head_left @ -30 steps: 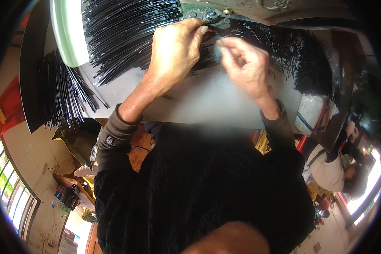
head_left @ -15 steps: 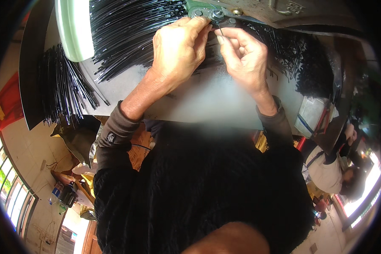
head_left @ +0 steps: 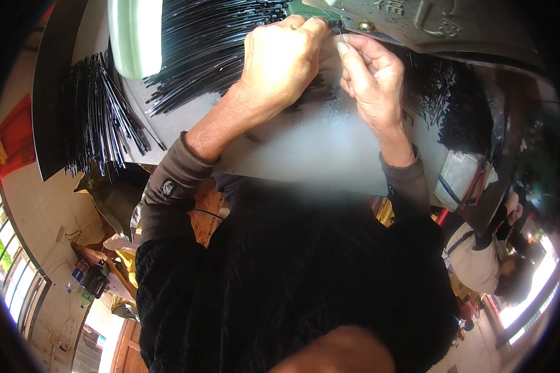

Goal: The person assembles umbrella ribs by aligning metal rods and wires together, fastening them using a small press machine, and setting the connected pieces onto the table.

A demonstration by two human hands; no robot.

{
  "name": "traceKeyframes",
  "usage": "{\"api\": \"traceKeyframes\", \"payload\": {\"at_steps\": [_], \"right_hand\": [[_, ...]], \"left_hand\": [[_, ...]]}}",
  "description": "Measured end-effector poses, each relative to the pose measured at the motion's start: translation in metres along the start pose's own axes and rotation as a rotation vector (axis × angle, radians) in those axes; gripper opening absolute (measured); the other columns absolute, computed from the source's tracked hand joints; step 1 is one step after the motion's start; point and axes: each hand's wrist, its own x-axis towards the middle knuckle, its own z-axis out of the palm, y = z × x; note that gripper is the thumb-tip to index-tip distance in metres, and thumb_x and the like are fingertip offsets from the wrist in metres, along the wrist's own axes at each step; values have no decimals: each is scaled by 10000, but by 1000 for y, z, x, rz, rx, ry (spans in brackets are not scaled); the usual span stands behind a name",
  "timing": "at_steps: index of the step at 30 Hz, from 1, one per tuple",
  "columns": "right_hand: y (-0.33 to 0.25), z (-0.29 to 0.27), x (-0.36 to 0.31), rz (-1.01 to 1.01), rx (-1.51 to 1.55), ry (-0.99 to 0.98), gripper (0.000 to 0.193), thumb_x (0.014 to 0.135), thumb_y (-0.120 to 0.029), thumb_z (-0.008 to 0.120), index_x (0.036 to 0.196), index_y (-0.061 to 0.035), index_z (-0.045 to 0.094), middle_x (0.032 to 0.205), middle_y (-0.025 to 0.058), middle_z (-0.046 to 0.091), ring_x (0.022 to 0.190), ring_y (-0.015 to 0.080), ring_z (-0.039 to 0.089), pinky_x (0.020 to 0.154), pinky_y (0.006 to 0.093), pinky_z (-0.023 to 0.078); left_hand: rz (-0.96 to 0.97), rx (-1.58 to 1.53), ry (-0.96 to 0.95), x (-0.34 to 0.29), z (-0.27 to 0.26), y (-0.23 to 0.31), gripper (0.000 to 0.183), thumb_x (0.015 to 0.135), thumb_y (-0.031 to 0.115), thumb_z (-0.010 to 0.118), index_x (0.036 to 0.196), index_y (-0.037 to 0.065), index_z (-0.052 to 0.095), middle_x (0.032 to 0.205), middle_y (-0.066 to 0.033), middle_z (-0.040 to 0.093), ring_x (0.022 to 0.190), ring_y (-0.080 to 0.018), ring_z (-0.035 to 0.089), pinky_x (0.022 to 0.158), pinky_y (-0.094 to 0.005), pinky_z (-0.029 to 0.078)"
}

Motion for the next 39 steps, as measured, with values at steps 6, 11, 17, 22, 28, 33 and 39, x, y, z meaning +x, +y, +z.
{"api": "traceKeyframes", "payload": {"at_steps": [6,11,17,22,28,33,39], "right_hand": [[-6,-8,2,152,141,-37,106,872,-75,583,951,-15,620,559,-61,467,435,9,376,380,174,285],[-8,10,2,154,191,-18,170,919,-156,526,936,-15,619,564,-28,497,430,35,411,396,183,328],[-2,6,4,114,161,-159,284,947,-208,468,834,-11,639,529,-23,480,442,41,419,423,178,341],[-21,4,-16,-38,-319,-365,165,901,-107,522,890,-4,651,602,-7,537,512,29,468,475,154,374],[5,-34,-63,-34,62,-113,172,810,41,567,972,-10,591,754,43,567,590,87,540,508,217,446],[-9,-54,-86,-427,-690,-249,168,725,41,644,868,-21,583,740,67,563,602,163,558,517,290,446],[-3,-37,-85,-418,-912,-190,90,750,-33,645,807,-33,575,661,72,519,526,217,521,472,319,406]], "left_hand": [[188,362,-201,4,-21,12,403,746,106,560,1111,-55,507,772,-125,596,617,-244,632,480,-323,494],[15,218,-212,-1,-14,29,356,775,110,597,1068,-71,510,795,-166,606,585,-270,625,496,-328,494],[-40,73,-167,-3,-47,-6,150,809,129,613,923,31,617,756,-122,614,648,-285,598,568,-361,464],[-180,217,-18,-11,-48,-51,155,750,139,676,901,105,666,775,-75,569,802,-247,522,756,-342,409],[-83,-16,27,-4,-46,-60,129,754,83,668,873,43,641,735,-85,561,759,-255,524,739,-350,423],[335,-531,506,12,-14,-74,95,779,14,587,862,0,542,689,-137,513,625,-302,528,522,-386,417],[155,116,98,-4,-35,-33,222,718,37,636,931,99,643,665,-46,514,615,-214,533,539,-311,450]]}}
